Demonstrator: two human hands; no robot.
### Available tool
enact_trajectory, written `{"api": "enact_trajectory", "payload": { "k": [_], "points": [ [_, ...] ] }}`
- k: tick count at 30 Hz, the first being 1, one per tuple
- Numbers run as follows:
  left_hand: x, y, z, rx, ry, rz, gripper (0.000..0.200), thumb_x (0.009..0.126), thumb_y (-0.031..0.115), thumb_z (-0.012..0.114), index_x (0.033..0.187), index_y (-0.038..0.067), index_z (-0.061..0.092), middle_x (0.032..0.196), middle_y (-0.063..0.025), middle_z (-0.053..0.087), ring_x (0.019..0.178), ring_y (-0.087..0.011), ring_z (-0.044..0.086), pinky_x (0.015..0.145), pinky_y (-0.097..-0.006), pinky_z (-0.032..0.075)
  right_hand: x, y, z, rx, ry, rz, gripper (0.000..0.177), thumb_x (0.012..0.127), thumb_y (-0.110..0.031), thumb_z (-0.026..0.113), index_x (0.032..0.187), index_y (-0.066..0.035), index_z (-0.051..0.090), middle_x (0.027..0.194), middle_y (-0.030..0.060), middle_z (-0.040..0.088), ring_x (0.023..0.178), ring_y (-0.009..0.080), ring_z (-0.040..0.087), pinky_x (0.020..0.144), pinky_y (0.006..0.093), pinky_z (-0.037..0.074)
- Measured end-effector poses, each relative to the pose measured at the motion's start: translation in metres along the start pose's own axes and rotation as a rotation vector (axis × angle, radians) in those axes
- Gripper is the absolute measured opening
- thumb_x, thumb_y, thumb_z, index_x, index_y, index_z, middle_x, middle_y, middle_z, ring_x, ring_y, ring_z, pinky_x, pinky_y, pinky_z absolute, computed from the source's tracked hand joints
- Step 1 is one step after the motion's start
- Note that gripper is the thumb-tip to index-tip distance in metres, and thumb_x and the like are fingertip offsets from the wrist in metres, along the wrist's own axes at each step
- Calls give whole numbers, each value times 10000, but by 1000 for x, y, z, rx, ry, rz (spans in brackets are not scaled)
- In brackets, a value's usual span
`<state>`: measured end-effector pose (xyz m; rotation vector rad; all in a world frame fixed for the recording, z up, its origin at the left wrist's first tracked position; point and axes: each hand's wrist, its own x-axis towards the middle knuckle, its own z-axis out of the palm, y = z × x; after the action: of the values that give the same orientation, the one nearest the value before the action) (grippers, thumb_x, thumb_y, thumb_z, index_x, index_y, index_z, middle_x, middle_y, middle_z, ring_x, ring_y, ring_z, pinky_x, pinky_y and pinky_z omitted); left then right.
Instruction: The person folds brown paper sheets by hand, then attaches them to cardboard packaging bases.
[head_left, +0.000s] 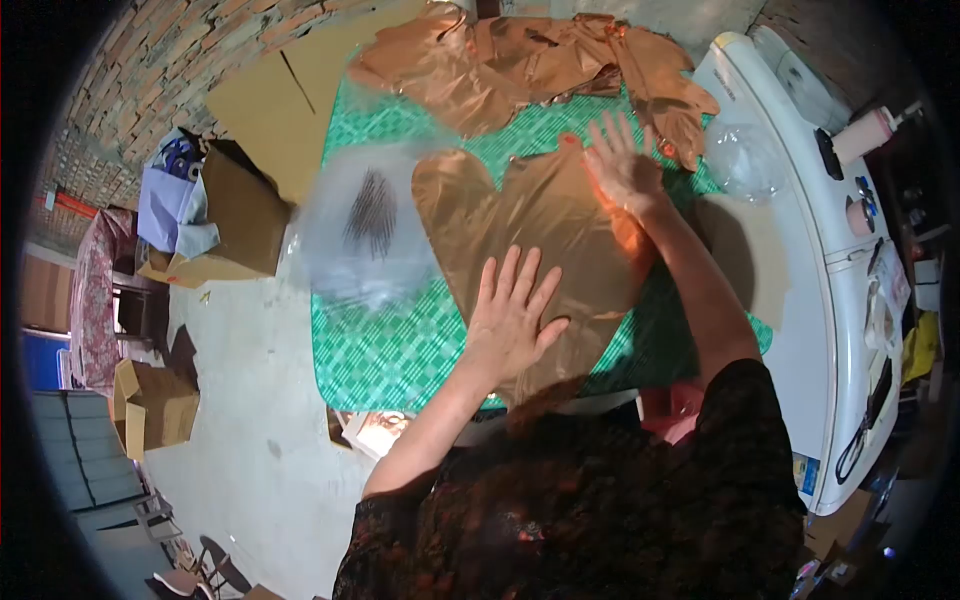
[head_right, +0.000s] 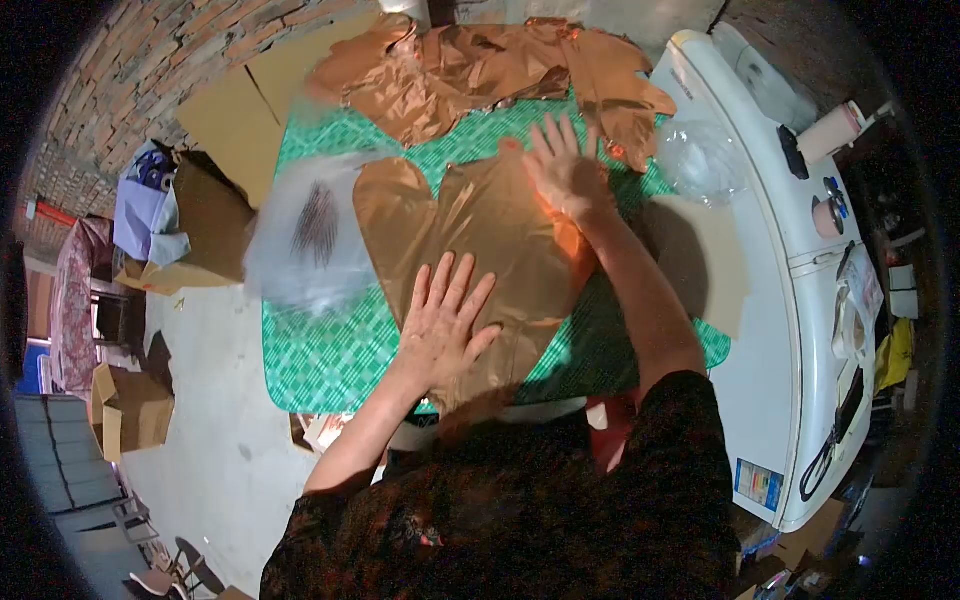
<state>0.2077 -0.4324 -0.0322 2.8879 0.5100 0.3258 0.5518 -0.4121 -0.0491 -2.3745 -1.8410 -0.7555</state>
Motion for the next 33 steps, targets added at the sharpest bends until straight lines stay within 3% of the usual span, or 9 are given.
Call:
{"api": "enact_trajectory", "payload": {
  "k": [5,10,13,17,18,22,27,31,33],
  "points": [
    [0,-2,0,-10,41,11,708,1048,553,505,1613,132,438,1693,-206,327,1594,-423,222,1295,-593,158,-41,-64,-40,277,-68,-150,623,1078,-437,524,1617,-150,405,1692,123,375,1575,349,314,1201,677,278],
    [-2,-4,4,-34,37,15,721,1084,540,458,1653,113,344,1708,-209,299,1609,-408,194,1308,-570,122,-69,-80,-53,228,-210,-225,597,1134,-435,372,1660,-157,331,1737,98,278,1613,291,219,1250,645,183],
    [1,-9,4,-246,149,4,742,1083,573,423,1637,83,372,1696,-202,328,1603,-406,206,1302,-576,116,-72,-78,-36,148,-105,-253,579,1132,-401,381,1655,-157,340,1729,106,292,1605,289,240,1256,637,152],
    [8,-28,-37,-345,322,-82,702,1079,457,538,1614,33,372,1670,-238,350,1592,-434,223,1298,-593,128,-70,-80,-43,70,-168,-264,574,1136,-375,363,1660,-144,327,1727,111,290,1608,302,224,1254,638,131],
    [5,-33,-50,-349,288,-98,672,1103,444,508,1628,51,359,1708,-234,291,1627,-401,146,1319,-527,117,-71,-79,-31,207,-160,-224,575,1136,-376,357,1660,-140,327,1730,112,285,1607,300,226,1254,637,127],
    [-5,-53,-67,-350,289,-155,563,1078,319,604,1556,46,489,1686,-196,367,1598,-399,257,1290,-485,254,-68,-81,-47,154,-222,-235,579,1136,-386,343,1662,-144,324,1736,100,279,1610,298,219,1261,634,128],
    [20,-46,-54,-349,336,-64,540,1039,245,657,1514,23,524,1615,-252,435,1516,-439,389,1243,-487,344,-68,-81,-54,335,-194,-190,580,1135,-396,335,1656,-141,333,1736,86,288,1613,299,211,1272,631,135],
    [73,-33,-14,-359,373,79,573,1032,295,640,1528,45,502,1588,-274,444,1479,-446,423,1225,-520,362,-63,-77,-59,200,-410,-213,664,976,-355,581,1583,-113,462,1681,113,369,1609,319,219,1286,621,119],
    [100,-28,6,-316,436,87,590,1012,327,653,1475,-16,529,1524,-280,492,1438,-466,444,1192,-520,378,-73,-77,-47,400,-158,-208,661,921,-312,615,1534,-85,514,1656,121,406,1606,316,213,1295,618,80]
  ]
}}
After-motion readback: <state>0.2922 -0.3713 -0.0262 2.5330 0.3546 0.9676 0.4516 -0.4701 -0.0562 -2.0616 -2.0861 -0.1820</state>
